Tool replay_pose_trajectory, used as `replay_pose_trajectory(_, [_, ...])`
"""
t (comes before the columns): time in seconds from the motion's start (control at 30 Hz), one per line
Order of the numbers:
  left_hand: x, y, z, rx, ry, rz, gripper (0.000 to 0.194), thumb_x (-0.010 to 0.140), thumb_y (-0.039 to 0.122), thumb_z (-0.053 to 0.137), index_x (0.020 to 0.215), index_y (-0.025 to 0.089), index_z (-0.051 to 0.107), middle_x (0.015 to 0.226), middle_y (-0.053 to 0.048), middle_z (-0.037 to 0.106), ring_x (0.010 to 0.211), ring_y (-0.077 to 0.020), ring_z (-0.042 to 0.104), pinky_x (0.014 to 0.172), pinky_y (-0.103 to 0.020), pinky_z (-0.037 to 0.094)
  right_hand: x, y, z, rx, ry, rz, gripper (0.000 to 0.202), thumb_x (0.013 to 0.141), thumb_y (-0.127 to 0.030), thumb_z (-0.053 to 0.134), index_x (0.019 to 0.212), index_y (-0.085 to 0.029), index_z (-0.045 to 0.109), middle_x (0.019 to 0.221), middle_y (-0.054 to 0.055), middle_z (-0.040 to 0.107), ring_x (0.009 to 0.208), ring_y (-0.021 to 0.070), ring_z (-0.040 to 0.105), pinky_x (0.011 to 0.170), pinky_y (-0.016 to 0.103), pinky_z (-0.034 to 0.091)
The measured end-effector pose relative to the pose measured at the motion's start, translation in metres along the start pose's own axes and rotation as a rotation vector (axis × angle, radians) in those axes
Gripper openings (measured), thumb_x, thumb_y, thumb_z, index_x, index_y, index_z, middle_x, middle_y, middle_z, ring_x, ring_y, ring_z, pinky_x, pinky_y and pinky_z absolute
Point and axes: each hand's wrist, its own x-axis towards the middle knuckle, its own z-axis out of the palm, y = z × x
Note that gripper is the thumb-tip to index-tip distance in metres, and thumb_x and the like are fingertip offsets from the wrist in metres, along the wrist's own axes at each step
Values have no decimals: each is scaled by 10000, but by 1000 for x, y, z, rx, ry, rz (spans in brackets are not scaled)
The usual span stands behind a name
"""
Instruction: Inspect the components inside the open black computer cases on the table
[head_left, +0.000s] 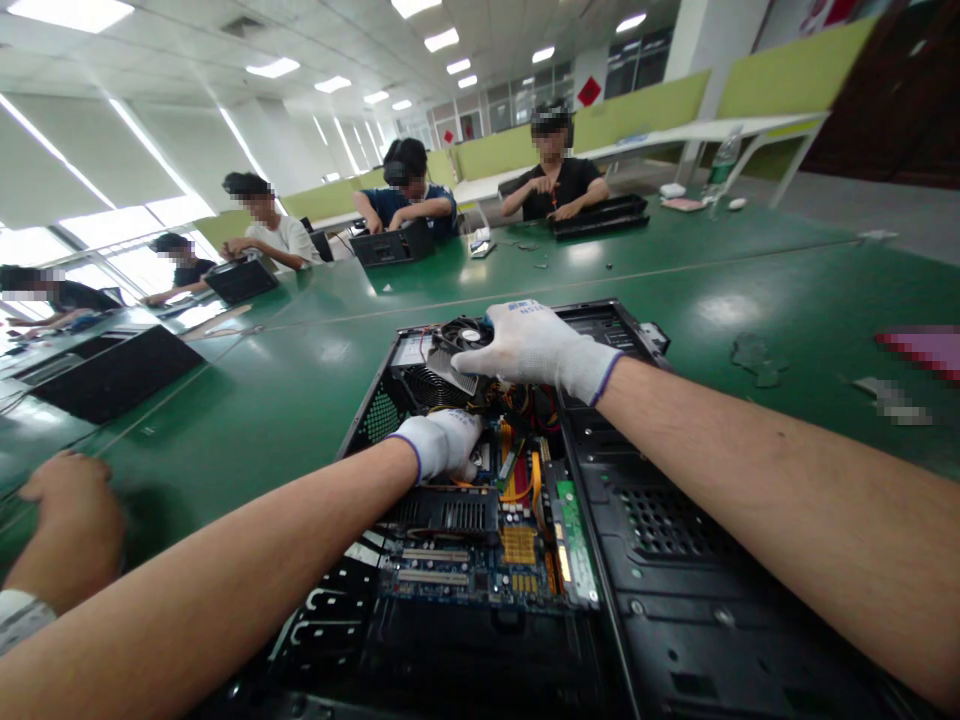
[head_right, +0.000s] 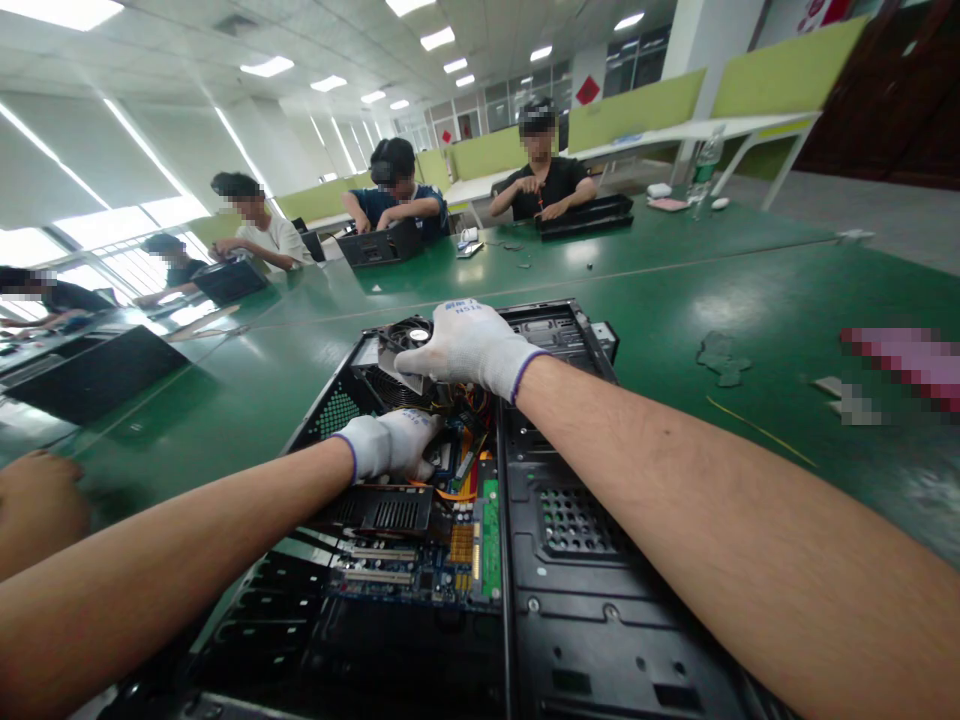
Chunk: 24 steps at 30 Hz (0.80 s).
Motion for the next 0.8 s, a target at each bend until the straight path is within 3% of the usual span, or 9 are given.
replay_pose_trajectory(0.13, [-25,-7,-16,14,48,-11,739,655,405,779,1318,154,570,1308,-184,651,1164,-357,648,972,-433,539,-1,-1,-3,-18,-35,-26,683,716,-714,564,1012,-115,705,940,165,726,845,280,664,694,348,492])
replay_pose_trajectory(0.27, [-67,-20,-25,-58,162,0,727,699,467,713,1356,217,530,1347,-142,628,1206,-339,618,1018,-433,500,-4,-5,-8,-96,-95,-104,666,699,-678,600,1041,-117,712,965,161,732,844,279,670,680,343,488])
replay_pose_trajectory(0.47, [-132,-24,-30,-206,330,-31,297,805,410,572,1021,206,594,959,-67,706,865,-243,675,780,-357,527,-12,-16,5,-209,-322,-232,667,656,-635,651,1088,-133,732,981,157,738,862,284,688,688,348,504])
replay_pose_trajectory(0.6, [-155,-23,-27,-309,431,-86,216,835,375,549,979,213,541,867,-25,671,758,-197,638,692,-317,496,-18,-27,26,-341,-446,-247,602,654,-556,695,1078,-132,746,1054,177,737,953,317,700,739,369,528])
replay_pose_trajectory(0.8, [-181,-15,-5,-398,608,-71,316,941,341,420,1205,200,523,1038,-52,692,920,-199,667,840,-320,528,-22,-36,55,-376,-566,-261,475,615,-474,786,949,-138,780,986,169,754,955,321,715,791,393,543])
